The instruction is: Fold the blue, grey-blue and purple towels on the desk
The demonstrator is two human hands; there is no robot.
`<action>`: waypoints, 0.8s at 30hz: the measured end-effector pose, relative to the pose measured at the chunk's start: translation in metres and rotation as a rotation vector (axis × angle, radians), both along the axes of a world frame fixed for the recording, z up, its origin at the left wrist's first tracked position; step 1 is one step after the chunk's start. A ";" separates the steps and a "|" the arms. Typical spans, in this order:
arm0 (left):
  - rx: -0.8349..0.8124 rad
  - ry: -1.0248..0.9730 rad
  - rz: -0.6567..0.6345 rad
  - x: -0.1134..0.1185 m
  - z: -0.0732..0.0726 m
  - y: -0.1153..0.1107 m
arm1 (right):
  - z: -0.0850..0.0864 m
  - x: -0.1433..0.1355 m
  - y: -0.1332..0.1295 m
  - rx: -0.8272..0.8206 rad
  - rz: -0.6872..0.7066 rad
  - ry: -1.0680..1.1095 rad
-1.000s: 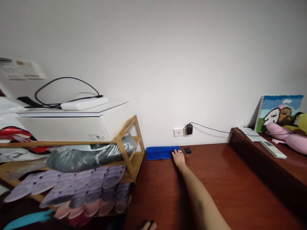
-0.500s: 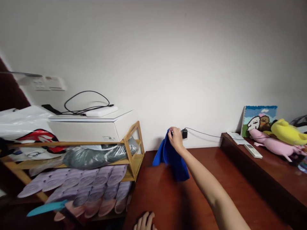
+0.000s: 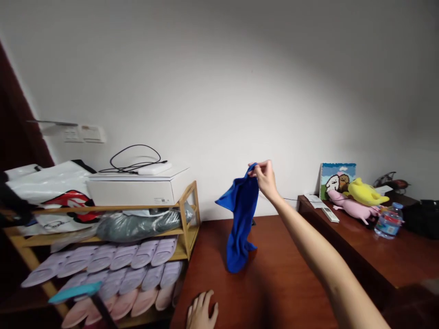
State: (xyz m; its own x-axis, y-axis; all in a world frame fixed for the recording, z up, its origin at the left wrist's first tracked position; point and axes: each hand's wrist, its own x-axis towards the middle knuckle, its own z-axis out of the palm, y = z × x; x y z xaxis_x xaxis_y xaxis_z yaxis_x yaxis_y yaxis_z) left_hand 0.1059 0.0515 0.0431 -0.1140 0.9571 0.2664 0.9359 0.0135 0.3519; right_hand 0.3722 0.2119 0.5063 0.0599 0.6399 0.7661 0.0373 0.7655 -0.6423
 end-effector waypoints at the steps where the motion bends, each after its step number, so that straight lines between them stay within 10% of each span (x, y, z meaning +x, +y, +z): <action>1: 0.015 -0.061 -0.007 0.001 0.005 -0.003 | 0.006 0.008 -0.012 0.032 0.020 -0.048; 7: 0.100 -0.659 -0.114 0.045 0.069 0.003 | 0.034 0.043 -0.093 0.147 -0.094 -0.504; 13: 0.447 -1.122 -0.396 0.123 0.240 0.020 | 0.049 0.061 -0.140 0.260 -0.094 -0.683; 16: 0.373 -1.149 -0.473 0.138 0.298 -0.001 | 0.049 0.076 -0.147 0.201 -0.160 -0.663; 20: 0.431 -1.045 -0.655 0.163 0.316 -0.045 | 0.042 0.087 -0.156 0.015 -0.187 -0.595; 24: 0.555 -0.811 -0.480 0.179 0.319 -0.057 | 0.041 0.088 -0.169 0.020 -0.160 -0.614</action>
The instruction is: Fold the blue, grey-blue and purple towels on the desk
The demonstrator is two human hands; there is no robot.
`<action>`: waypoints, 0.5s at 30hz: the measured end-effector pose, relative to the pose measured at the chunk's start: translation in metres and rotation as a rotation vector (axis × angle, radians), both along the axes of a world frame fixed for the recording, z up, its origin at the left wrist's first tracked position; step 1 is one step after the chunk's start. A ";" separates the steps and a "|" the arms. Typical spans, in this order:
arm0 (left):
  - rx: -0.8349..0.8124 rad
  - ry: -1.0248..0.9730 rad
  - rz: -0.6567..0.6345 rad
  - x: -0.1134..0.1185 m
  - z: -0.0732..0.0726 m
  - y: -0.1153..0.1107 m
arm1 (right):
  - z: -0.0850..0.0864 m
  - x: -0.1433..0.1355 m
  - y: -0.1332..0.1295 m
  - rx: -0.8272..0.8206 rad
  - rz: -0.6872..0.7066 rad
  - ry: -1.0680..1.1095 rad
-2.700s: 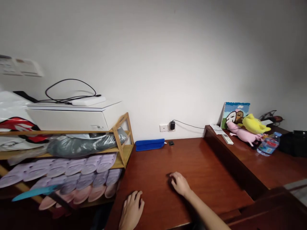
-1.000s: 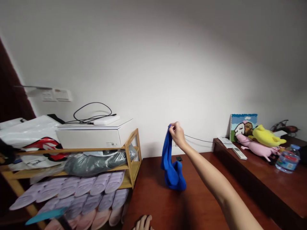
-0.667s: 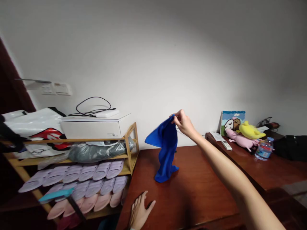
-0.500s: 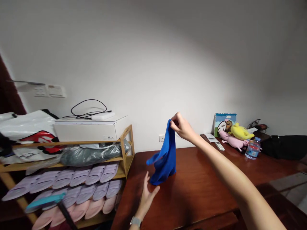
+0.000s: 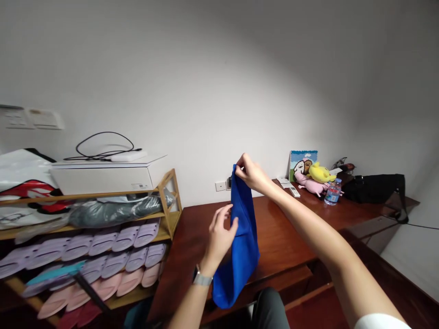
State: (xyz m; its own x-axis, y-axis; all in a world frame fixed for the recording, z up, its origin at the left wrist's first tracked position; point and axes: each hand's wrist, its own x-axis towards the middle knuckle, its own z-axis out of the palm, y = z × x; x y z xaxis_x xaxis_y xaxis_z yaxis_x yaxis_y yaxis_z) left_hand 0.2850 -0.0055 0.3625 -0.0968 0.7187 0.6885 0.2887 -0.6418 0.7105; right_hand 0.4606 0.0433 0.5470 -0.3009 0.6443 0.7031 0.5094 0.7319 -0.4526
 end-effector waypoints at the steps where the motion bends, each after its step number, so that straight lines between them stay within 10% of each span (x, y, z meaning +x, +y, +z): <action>1: -0.027 -0.004 0.010 -0.003 0.004 0.003 | 0.002 0.002 -0.002 0.008 0.007 0.000; 8: -0.107 -0.053 -0.091 -0.027 0.037 0.009 | 0.019 0.026 -0.003 0.081 -0.057 0.071; 15: -0.082 0.138 0.038 0.003 0.029 0.017 | 0.023 0.026 -0.011 0.140 0.035 -0.072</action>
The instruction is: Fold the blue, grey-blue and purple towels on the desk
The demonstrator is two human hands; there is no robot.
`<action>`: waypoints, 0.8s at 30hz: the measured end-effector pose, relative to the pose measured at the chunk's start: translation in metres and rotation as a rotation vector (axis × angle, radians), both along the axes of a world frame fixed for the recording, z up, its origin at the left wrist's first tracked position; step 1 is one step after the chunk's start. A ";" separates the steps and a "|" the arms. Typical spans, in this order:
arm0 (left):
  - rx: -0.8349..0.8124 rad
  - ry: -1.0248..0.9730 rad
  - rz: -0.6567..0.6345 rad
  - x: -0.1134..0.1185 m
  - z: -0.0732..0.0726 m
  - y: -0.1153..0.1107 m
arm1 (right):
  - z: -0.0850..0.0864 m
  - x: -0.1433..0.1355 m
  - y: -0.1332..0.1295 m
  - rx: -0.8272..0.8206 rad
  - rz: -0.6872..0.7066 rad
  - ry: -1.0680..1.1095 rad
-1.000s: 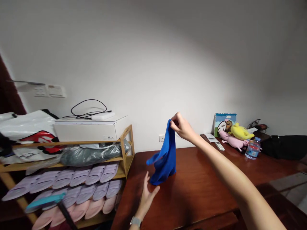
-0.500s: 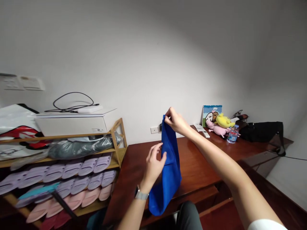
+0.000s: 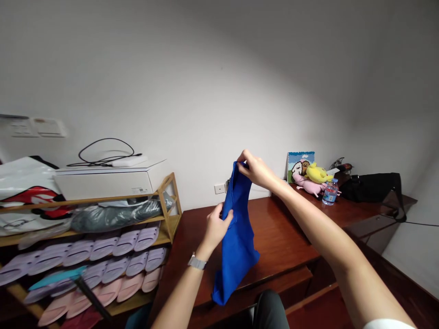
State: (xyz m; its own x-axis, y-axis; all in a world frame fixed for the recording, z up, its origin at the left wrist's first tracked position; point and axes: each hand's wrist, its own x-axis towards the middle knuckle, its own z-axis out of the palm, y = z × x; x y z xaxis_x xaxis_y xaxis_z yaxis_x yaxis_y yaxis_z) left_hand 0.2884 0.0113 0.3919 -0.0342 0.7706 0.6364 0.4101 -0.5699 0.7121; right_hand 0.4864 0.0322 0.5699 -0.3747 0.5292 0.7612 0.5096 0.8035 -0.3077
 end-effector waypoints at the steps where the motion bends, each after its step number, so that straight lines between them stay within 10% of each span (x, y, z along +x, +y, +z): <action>1: -0.019 -0.011 -0.003 -0.006 0.002 0.004 | 0.002 0.006 0.002 0.007 -0.015 -0.007; 8: -0.071 0.019 -0.175 -0.053 0.055 0.006 | 0.002 0.045 0.019 0.079 -0.099 0.033; 20: 0.064 0.194 0.152 -0.090 0.130 0.017 | 0.000 0.057 0.039 0.127 -0.079 0.003; 24: 0.106 0.296 0.041 -0.101 0.154 0.015 | -0.003 0.057 0.045 0.175 -0.170 -0.009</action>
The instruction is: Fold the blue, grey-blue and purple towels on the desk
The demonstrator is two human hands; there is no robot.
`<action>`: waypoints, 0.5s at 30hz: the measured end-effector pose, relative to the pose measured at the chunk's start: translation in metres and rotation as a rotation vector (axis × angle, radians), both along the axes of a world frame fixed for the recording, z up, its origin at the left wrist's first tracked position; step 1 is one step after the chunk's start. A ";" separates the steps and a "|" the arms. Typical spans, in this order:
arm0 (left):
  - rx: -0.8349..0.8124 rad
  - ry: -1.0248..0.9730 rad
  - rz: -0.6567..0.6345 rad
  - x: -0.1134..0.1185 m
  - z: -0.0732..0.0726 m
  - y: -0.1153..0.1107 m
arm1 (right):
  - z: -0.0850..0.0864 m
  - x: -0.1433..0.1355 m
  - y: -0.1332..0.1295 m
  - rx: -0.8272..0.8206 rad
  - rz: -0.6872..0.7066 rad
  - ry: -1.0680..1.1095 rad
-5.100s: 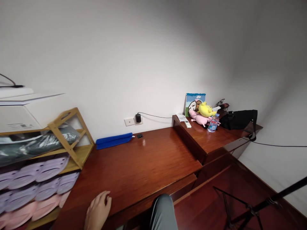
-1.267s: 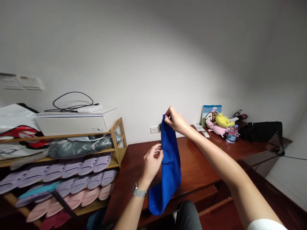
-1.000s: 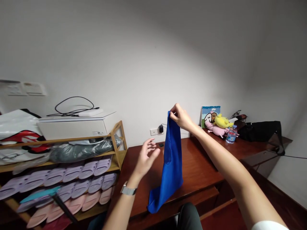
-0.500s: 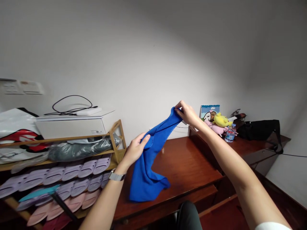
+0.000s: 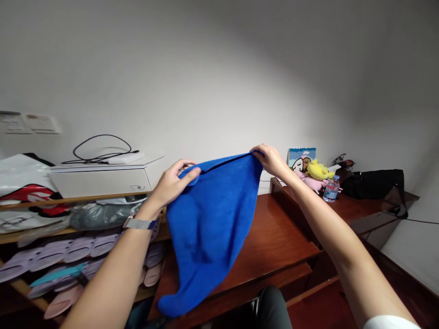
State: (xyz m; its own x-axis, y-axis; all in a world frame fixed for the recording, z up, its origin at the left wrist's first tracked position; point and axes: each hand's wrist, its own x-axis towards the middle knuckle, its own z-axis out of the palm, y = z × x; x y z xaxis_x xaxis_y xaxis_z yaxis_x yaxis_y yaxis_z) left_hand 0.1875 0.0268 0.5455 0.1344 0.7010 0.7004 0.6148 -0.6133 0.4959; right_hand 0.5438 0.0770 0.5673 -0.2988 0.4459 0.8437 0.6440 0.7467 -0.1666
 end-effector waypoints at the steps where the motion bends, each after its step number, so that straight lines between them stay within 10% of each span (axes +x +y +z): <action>1: -0.001 0.089 -0.055 -0.002 0.003 -0.001 | 0.000 0.001 0.001 0.017 -0.042 0.016; 5: 0.035 0.309 -0.064 -0.004 0.004 0.003 | -0.002 0.004 0.006 0.000 -0.157 0.101; 15: 0.052 -0.084 0.272 -0.020 0.000 0.020 | -0.014 -0.044 0.065 -0.332 0.125 0.411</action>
